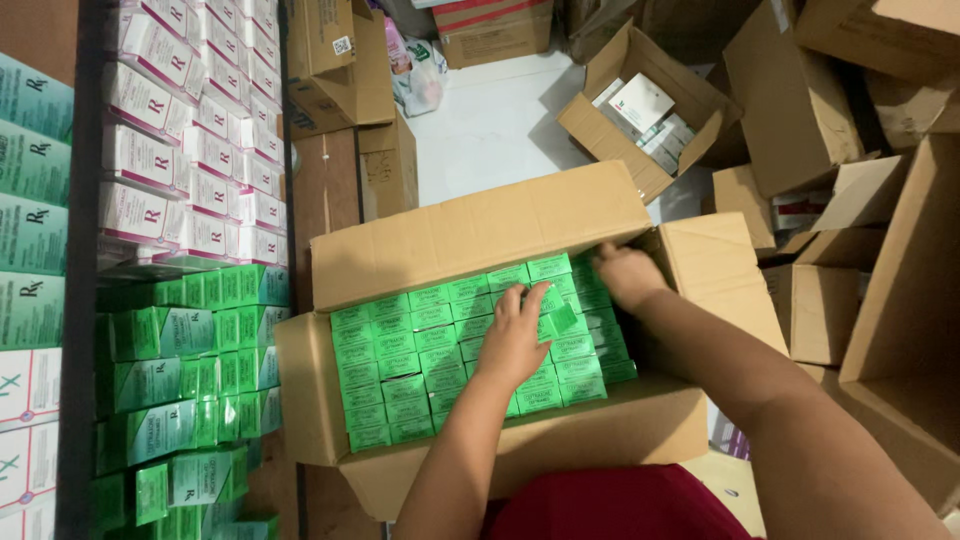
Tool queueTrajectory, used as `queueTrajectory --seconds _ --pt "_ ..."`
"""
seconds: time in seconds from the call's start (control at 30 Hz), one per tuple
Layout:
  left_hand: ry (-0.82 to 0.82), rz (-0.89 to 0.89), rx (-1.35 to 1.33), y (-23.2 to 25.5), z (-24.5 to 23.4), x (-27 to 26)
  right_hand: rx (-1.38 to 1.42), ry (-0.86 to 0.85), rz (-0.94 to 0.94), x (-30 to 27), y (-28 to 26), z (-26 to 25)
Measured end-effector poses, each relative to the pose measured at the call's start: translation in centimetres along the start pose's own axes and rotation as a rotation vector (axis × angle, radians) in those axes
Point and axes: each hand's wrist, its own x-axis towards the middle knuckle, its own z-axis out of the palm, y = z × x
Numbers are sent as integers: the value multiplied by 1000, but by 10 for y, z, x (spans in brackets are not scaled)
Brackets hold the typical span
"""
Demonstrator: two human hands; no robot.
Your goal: The person arranges small green boxes inside a large cardboard box, aligning them in neat rows. The person occasionally picks up and repositions individual boxes to maintain alignment.
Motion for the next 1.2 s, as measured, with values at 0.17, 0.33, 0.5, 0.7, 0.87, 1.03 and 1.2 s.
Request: queueTrajectory --seconds 0.17,0.33,0.5,0.7,0.87,1.03,1.2 --pt "7 -4 -4 2 0 -1 -85 74 59 -14 4 -15" --pt "14 -2 -5 0 2 0 141 -15 327 -27 -13 -25" --pt "26 15 1 0 4 4 286 133 386 -39 -22 -19" --pt "44 23 -13 2 3 4 435 381 336 -64 -52 7" --pt "34 13 5 3 1 6 348 121 401 -62 -53 7" --pt "-8 -32 -18 4 1 7 398 182 448 -58 -57 15" --pt "11 -1 -11 3 1 7 883 537 861 -50 -67 43"
